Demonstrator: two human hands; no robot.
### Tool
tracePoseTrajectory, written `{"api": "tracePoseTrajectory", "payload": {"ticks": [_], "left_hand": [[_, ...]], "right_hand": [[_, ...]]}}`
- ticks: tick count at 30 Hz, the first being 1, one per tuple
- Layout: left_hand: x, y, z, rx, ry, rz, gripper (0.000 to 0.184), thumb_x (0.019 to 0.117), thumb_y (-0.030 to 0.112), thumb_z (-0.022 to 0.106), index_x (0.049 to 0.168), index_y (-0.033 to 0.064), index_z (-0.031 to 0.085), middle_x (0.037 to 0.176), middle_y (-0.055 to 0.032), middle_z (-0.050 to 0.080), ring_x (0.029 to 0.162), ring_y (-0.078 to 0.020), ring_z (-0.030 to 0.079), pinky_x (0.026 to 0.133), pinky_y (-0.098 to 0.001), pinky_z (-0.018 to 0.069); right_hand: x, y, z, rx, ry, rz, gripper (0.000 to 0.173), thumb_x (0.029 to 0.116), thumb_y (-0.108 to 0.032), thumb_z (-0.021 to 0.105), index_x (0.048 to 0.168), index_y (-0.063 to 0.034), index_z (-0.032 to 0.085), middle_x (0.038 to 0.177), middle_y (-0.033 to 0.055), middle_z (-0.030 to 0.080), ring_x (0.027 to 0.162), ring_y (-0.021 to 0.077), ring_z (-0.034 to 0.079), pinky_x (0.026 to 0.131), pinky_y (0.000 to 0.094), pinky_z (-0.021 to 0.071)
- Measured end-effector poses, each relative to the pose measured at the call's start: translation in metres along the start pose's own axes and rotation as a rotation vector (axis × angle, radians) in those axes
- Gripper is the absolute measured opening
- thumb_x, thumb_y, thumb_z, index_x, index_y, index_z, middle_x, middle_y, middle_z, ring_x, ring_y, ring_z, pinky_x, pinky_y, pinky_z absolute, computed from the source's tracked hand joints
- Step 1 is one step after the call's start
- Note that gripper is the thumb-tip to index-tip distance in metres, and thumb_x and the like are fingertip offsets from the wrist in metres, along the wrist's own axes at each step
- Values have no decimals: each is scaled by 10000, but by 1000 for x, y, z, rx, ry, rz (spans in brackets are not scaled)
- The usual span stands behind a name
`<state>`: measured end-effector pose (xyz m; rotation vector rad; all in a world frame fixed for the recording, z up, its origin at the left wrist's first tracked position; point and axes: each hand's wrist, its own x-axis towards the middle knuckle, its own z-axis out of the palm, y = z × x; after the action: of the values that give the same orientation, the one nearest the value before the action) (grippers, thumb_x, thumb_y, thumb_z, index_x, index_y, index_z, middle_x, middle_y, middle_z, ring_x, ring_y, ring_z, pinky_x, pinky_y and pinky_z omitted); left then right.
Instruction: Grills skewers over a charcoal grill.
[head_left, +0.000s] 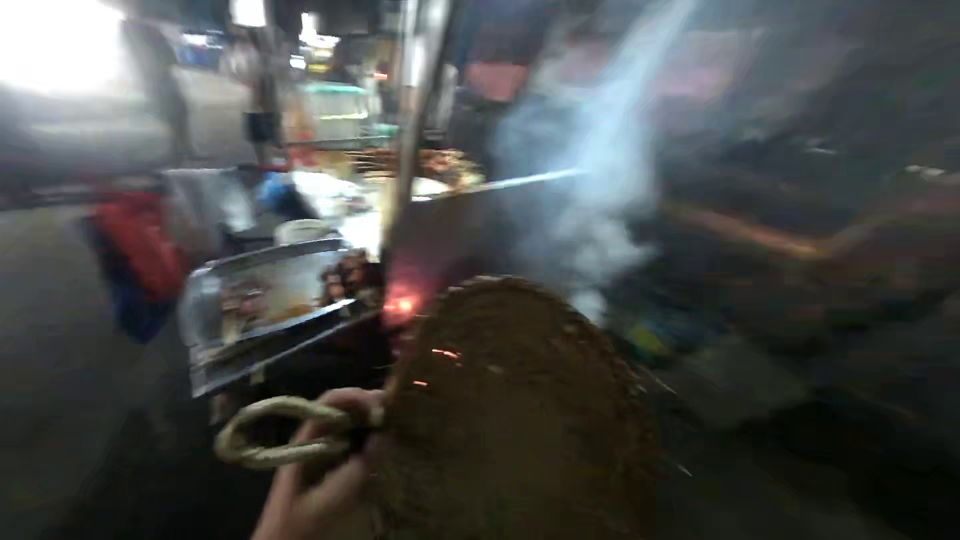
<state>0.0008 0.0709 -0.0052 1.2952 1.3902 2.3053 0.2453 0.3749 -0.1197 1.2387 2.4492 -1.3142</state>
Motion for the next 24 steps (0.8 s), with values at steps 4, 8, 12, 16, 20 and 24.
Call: {"api": "tracePoseTrajectory", "payload": {"ticks": [4,8,12,16,20,24], "left_hand": [[14,-48,33,337,-18,194,230,965,211,686,1188,266,668,1240,106,666,1188,-67,621,1002,-259,538],[15,-38,77,117,-194,-34,303,953,119,691,1204,280,638,1261,126,674,1192,-44,626,1000,-247,539],[18,-60,83,251,-164,85,266,971,155,676,1209,267,636,1226,125,660,1176,-35,616,995,-224,532],[10,-45,72,219,-176,-5,271,947,108,690,1165,269,676,1209,129,678,1125,-20,632,962,-221,542],[18,-37,36,380,-143,147,198,1014,229,618,1194,288,677,1280,158,647,1239,-15,575,1043,-218,489],[10,-27,18,382,-105,97,196,1002,206,639,1172,289,690,1274,151,653,1225,-27,588,1010,-226,514]], "right_hand": [[32,53,-24,-59,128,57,366,1059,-173,556,1397,-49,617,1412,208,610,1317,339,588,1138,492,443],[48,48,-37,-80,212,111,356,1059,-159,545,1378,-20,621,1415,224,589,1323,341,575,1139,471,441],[80,33,-30,-234,94,243,433,1098,-260,463,1475,-64,548,1459,207,572,1360,354,554,1127,536,443],[102,38,-21,-296,40,266,369,1094,-269,454,1355,-111,662,1356,176,661,1292,354,611,1069,578,474],[96,34,-15,-310,68,240,339,1077,-273,496,1314,-136,695,1304,152,695,1244,335,645,1040,575,494],[97,30,-14,-283,64,243,326,1062,-245,543,1318,-117,699,1314,156,691,1257,330,638,1074,545,480]]}}
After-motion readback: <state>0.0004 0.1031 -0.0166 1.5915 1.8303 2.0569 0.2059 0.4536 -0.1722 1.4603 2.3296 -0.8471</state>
